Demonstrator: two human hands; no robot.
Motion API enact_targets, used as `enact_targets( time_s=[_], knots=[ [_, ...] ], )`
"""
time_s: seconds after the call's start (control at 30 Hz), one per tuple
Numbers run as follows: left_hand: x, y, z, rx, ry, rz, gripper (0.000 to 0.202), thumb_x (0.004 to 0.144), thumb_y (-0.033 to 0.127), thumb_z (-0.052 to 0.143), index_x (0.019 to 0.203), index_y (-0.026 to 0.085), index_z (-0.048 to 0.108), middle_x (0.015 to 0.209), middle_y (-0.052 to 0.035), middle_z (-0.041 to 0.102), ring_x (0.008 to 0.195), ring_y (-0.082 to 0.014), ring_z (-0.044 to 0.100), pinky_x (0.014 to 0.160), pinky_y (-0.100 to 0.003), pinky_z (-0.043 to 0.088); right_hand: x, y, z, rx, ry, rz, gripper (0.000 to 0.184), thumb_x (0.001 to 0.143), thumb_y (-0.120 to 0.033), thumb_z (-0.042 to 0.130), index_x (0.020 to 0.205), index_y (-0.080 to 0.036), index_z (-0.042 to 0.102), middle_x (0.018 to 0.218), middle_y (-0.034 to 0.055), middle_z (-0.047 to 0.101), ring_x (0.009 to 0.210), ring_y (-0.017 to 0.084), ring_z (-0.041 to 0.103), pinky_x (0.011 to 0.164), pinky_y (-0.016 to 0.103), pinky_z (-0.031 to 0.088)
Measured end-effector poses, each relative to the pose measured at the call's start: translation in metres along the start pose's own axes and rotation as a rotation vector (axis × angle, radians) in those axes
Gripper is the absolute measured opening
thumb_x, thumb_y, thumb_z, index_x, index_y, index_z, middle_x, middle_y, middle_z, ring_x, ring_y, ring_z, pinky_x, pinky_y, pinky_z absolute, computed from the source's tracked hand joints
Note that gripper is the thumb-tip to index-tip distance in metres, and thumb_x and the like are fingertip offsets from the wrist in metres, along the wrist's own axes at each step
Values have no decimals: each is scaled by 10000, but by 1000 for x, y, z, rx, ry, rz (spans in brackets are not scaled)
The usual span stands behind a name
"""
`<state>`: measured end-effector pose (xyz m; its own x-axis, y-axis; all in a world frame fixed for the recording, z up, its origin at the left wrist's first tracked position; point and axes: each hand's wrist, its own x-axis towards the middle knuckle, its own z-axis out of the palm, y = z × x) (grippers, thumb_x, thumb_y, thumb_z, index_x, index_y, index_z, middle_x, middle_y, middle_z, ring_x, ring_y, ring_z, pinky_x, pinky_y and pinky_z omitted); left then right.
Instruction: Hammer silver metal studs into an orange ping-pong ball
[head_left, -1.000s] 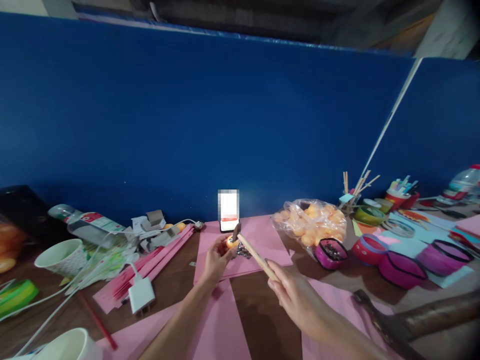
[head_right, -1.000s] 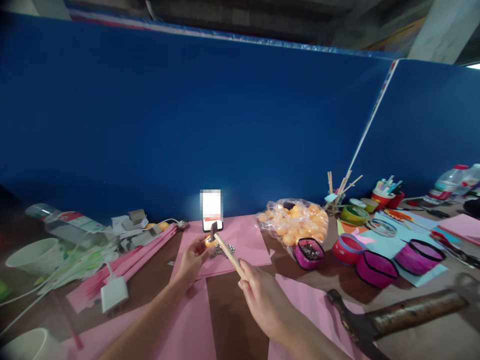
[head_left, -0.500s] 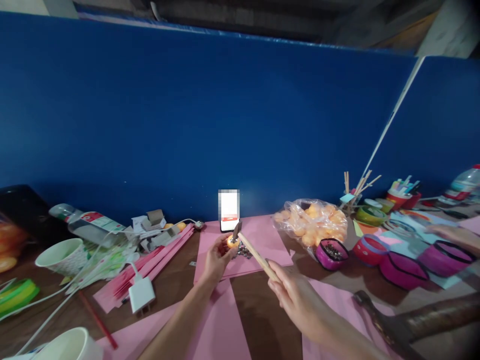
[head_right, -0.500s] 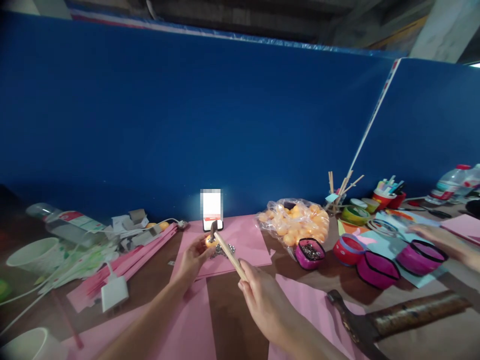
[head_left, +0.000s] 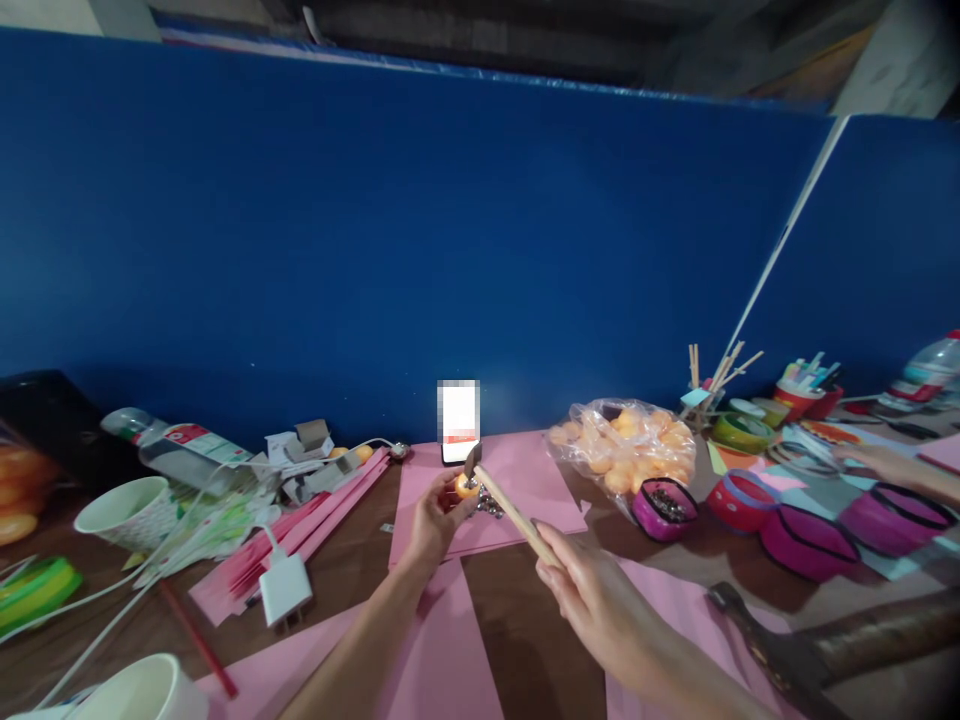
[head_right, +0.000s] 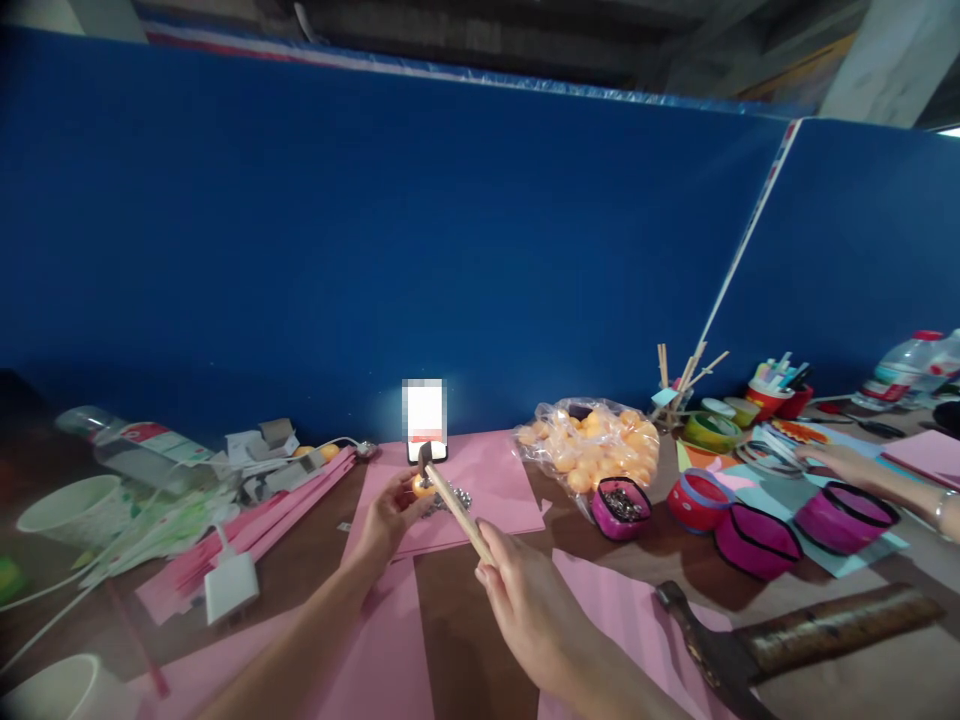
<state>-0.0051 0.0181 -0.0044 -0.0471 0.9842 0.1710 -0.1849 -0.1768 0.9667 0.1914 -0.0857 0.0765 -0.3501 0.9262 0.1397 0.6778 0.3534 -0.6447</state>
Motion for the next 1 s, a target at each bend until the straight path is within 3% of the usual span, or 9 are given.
enact_targets(
  time_s=[0.43, 0.67, 1.0],
  knots=[
    [-5, 13, -1, 6, -52, 0, 434, 677, 280, 636, 1090, 187, 539, 792, -16, 603, 670, -102, 540, 592, -206, 427, -3, -2, -10, 9, -29, 44, 249, 873, -219, 316, 1065, -197, 472, 718, 7, 567, 591, 125, 543, 540, 217, 389],
    [-4, 11, -1, -24, -84, -12, 460, 683, 293, 630, 1115, 176, 521, 813, -35, 610, 685, -115, 545, 606, -218, 431, -2, 1, -1, 24, -13, 25, 295, 876, -208, 308, 1147, -223, 424, 745, 2, 561, 561, 115, 524, 548, 220, 393],
    [-4, 10, -1, -41, -65, -31, 469, 643, 298, 665, 1075, 167, 538, 834, -41, 620, 710, -125, 564, 620, -225, 441, -1, -4, -4, 30, -23, 29, 294, 876, -224, 305, 1132, -204, 448, 729, 16, 564, 581, 129, 533, 563, 233, 405]
  ],
)
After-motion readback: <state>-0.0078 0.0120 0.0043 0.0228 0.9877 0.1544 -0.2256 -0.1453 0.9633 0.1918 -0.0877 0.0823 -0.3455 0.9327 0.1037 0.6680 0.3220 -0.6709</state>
